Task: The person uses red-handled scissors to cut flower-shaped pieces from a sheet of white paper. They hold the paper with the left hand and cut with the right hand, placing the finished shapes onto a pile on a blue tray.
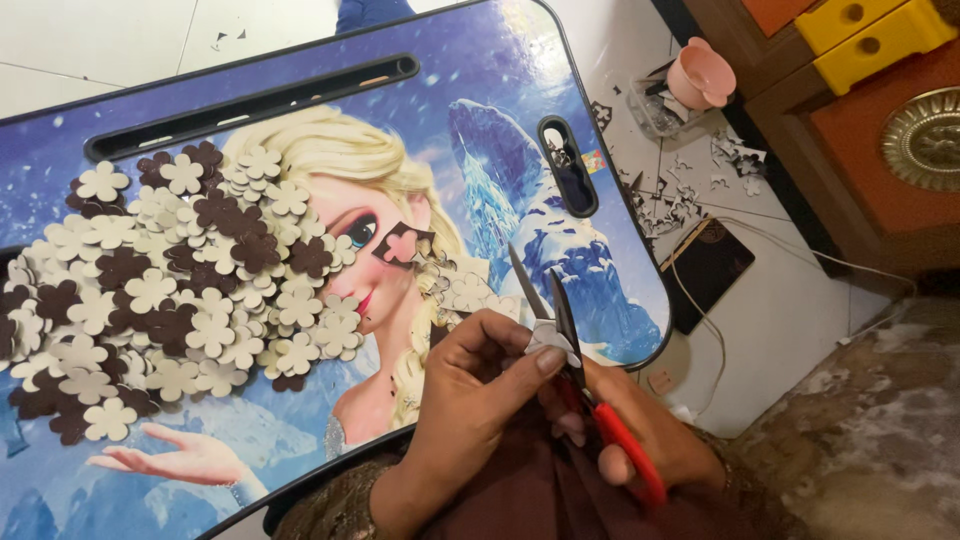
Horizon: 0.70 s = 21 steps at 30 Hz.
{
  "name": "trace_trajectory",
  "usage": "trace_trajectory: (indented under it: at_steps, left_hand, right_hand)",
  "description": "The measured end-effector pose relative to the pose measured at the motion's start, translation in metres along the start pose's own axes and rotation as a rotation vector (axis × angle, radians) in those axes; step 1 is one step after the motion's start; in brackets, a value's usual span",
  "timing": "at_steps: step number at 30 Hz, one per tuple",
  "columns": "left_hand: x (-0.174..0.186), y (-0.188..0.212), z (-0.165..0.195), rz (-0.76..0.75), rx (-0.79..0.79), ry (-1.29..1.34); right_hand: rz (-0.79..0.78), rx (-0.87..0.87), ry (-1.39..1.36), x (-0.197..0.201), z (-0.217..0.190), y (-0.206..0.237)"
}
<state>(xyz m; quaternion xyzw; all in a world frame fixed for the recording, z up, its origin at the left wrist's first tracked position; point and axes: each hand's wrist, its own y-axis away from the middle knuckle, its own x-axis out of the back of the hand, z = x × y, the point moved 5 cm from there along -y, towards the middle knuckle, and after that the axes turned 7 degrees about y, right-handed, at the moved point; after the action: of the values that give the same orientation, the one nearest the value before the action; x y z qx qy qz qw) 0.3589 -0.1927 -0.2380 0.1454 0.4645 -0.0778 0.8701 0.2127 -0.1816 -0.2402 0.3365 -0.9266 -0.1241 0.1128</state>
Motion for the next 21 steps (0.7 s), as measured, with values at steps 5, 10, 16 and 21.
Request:
trace_trajectory:
  at_steps: [5,10,16,21]
  left_hand:
    - [0.004,0.017,-0.006,-0.013,0.007,0.057]
    - [-0.027,0.023,0.017,0.017,0.016,0.053]
    - [-0.041,0.027,0.035,0.088,-0.161,-0.208]
    - [-0.048,0.031,0.038,0.156,-0.273,-0.286]
  right_hand:
    - [0.040,0.017,0.128,-0.002,0.006,0.014]
    - [0.048,-0.013,0.117,0.002,-0.042,0.020]
    - [0.039,-0.040,0.147,0.011,-0.067,0.032]
    - [0.027,-0.036,0.124,0.012,-0.068,0.038]
